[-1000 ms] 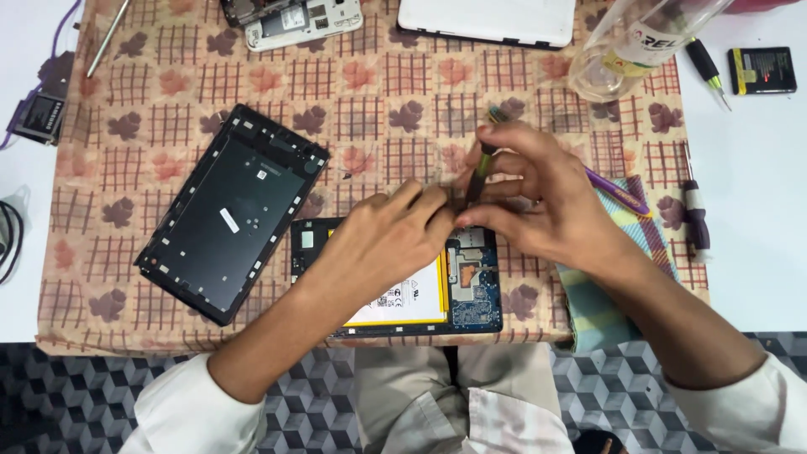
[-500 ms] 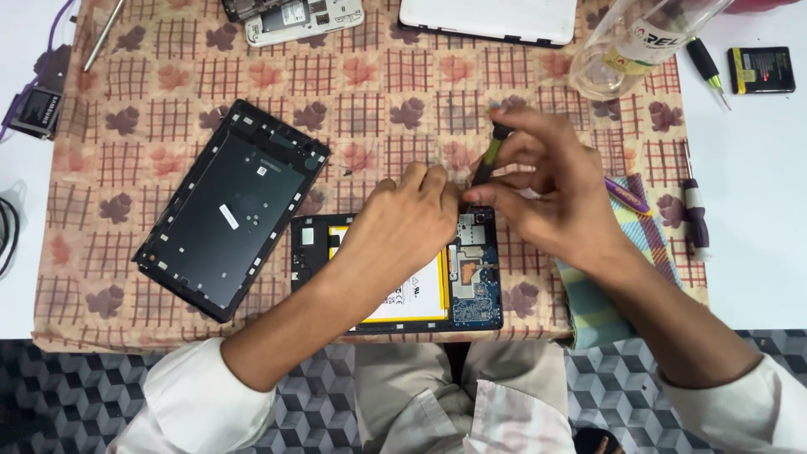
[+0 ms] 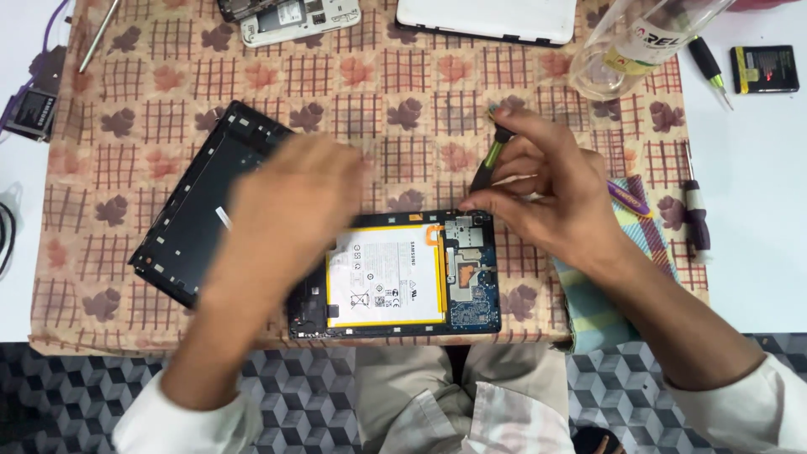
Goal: The person uses a screwdriver to remove screws from a disassembled tablet. They then lift and remove the motherboard from the device chassis and place it on the table.
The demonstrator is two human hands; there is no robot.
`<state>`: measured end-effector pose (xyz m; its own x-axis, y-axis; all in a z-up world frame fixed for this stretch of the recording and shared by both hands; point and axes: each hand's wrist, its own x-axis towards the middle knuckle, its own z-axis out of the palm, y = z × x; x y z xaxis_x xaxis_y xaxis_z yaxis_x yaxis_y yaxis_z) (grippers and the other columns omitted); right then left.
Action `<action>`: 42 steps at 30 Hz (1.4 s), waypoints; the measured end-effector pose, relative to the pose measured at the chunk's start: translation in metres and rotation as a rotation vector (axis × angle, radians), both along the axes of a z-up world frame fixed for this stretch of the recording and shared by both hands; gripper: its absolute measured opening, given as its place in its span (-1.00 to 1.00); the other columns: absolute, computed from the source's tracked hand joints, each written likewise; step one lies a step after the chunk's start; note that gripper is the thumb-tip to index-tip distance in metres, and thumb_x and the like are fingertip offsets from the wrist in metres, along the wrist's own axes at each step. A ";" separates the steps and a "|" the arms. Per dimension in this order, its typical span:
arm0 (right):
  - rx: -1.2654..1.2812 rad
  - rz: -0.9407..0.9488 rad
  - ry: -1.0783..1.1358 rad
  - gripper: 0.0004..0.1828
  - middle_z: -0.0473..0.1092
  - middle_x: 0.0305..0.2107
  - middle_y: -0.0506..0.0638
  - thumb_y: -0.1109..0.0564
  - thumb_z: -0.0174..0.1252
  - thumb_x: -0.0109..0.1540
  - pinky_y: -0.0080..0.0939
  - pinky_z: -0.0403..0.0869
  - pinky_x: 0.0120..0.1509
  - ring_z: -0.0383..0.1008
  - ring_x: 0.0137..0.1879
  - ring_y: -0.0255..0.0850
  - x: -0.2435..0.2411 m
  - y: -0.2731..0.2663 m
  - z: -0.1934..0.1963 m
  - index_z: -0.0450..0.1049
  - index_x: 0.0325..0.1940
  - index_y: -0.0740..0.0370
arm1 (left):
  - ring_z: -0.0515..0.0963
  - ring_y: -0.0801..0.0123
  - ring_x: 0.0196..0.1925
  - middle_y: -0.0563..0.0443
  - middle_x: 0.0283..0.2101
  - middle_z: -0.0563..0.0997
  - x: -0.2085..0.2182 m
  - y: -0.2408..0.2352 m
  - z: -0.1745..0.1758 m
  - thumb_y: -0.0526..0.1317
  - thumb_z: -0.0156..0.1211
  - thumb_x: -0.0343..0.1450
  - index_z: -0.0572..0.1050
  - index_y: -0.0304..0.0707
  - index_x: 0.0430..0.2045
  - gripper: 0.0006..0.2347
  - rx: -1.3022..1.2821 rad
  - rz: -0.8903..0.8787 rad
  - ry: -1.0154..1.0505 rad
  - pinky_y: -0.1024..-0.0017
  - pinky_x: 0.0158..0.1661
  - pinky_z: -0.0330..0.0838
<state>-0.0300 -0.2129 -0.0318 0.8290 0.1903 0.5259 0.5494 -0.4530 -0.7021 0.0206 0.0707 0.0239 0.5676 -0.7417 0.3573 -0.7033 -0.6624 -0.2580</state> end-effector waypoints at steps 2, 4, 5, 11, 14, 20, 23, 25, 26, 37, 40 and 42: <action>0.123 0.094 0.139 -0.16 0.53 -0.27 0.07 0.38 0.38 0.20 -0.32 0.60 -0.27 0.67 -0.17 -0.17 0.000 -0.004 -0.001 0.08 0.44 0.15 | 0.62 0.20 -0.29 -0.07 -0.30 0.59 -0.002 0.030 0.013 -0.19 0.21 0.56 0.59 -0.32 -0.36 -0.82 -0.076 0.196 0.107 0.31 -0.40 0.49; 0.166 0.210 0.159 -0.22 0.53 -0.18 0.10 0.45 0.25 0.25 -0.27 0.61 -0.19 0.66 -0.05 -0.10 0.002 -0.007 0.000 0.03 0.44 0.17 | 0.61 0.11 -0.28 -0.12 -0.28 0.59 -0.005 0.054 0.024 -0.20 0.21 0.55 0.60 -0.35 -0.32 -0.83 -0.166 0.301 0.165 0.19 -0.29 0.49; 0.150 0.275 0.117 -0.24 0.51 -0.09 0.16 0.48 0.17 0.26 -0.19 0.65 -0.03 0.64 0.07 -0.04 0.002 -0.009 0.000 0.01 0.44 0.18 | 0.61 0.07 -0.26 -0.13 -0.26 0.60 -0.008 0.065 0.028 -0.24 0.20 0.54 0.60 -0.37 -0.29 -0.86 -0.198 0.329 0.194 0.15 -0.25 0.48; 0.136 0.245 0.099 -0.16 0.28 0.09 0.30 0.51 0.25 0.18 0.02 0.73 0.15 0.59 0.12 0.07 -0.003 0.008 0.000 -0.01 0.40 0.14 | 0.63 0.03 -0.19 -0.17 -0.22 0.63 -0.017 0.095 0.026 -0.37 0.15 0.49 0.61 -0.40 -0.25 -0.90 -0.338 0.337 0.313 0.14 -0.18 0.48; 0.137 0.252 0.140 -0.17 0.21 0.18 0.32 0.53 0.14 0.16 0.05 0.70 0.14 0.62 0.12 0.10 -0.002 0.011 0.008 -0.05 0.38 0.12 | 0.66 0.06 -0.19 -0.15 -0.21 0.66 -0.018 0.102 0.023 -0.45 0.09 0.43 0.62 -0.40 -0.26 -0.85 -0.338 0.334 0.357 0.16 -0.17 0.50; 0.099 0.225 0.133 -0.09 0.31 0.01 0.33 0.53 0.18 0.12 0.09 0.72 0.12 0.55 0.09 0.17 -0.001 0.008 0.008 -0.15 0.37 0.11 | 0.68 0.13 -0.17 -0.13 -0.11 0.66 -0.028 0.099 0.038 -0.56 -0.02 0.39 0.61 -0.40 -0.14 -0.72 -0.433 0.303 0.326 0.24 -0.15 0.53; 0.117 0.183 0.106 -0.10 0.30 0.05 0.39 0.54 0.21 0.17 0.10 0.71 0.14 0.59 0.05 0.16 -0.002 0.009 0.001 -0.13 0.38 0.09 | 0.63 0.13 -0.32 -0.15 -0.14 0.67 -0.043 0.094 0.044 -0.52 0.08 0.43 0.61 -0.40 -0.16 -0.80 -0.476 0.358 0.284 0.23 -0.27 0.46; 0.114 0.204 0.092 -0.14 0.34 0.04 0.40 0.56 0.15 0.23 0.08 0.70 0.13 0.62 0.04 0.16 0.000 0.008 0.000 -0.15 0.40 0.07 | 0.61 0.18 -0.41 -0.16 -0.17 0.67 -0.055 0.085 0.038 -0.50 0.12 0.45 0.60 -0.39 -0.19 -0.84 -0.557 0.341 0.273 0.28 -0.37 0.43; 0.103 0.217 0.093 -0.15 0.37 0.01 0.38 0.57 0.12 0.26 0.06 0.69 0.11 0.64 0.02 0.16 0.000 0.007 0.002 -0.16 0.42 0.06 | 0.62 0.23 -0.42 -0.16 -0.17 0.67 -0.060 0.080 0.033 -0.51 0.10 0.45 0.59 -0.38 -0.20 -0.84 -0.625 0.295 0.269 0.33 -0.41 0.43; -0.062 0.177 0.055 -0.13 0.35 -0.13 0.44 0.54 0.15 0.19 0.04 0.73 0.05 0.61 -0.03 0.17 0.000 0.018 0.012 -0.22 0.34 0.10 | 0.56 0.21 -0.11 -0.06 -0.07 0.57 -0.106 -0.038 -0.046 -0.37 0.21 0.41 0.54 -0.40 -0.10 -0.79 -0.649 -0.063 0.476 0.31 -0.21 0.54; -0.079 0.175 0.012 -0.16 0.27 -0.02 0.57 0.55 0.06 0.18 0.09 0.70 0.06 0.57 0.02 0.25 0.000 0.020 0.015 -0.20 0.33 0.08 | 0.56 0.17 -0.11 -0.10 -0.09 0.56 -0.094 -0.055 -0.050 -0.34 0.20 0.40 0.54 -0.42 -0.15 -0.81 -0.637 -0.010 0.478 0.30 -0.24 0.54; -0.013 0.275 0.119 -0.24 0.44 -0.12 0.37 0.56 -0.07 0.25 0.04 0.71 0.10 0.63 0.00 0.14 0.003 0.015 0.019 -0.20 0.36 0.08 | 0.57 0.15 -0.09 -0.12 -0.13 0.55 -0.090 -0.059 -0.053 -0.31 0.21 0.40 0.54 -0.42 -0.18 -0.82 -0.640 0.033 0.483 0.29 -0.23 0.55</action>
<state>-0.0273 -0.1980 -0.0132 0.8010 0.4225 0.4242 0.5670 -0.3078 -0.7641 -0.0695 0.0113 -0.0289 0.7861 -0.4564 0.4168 -0.6178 -0.6010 0.5071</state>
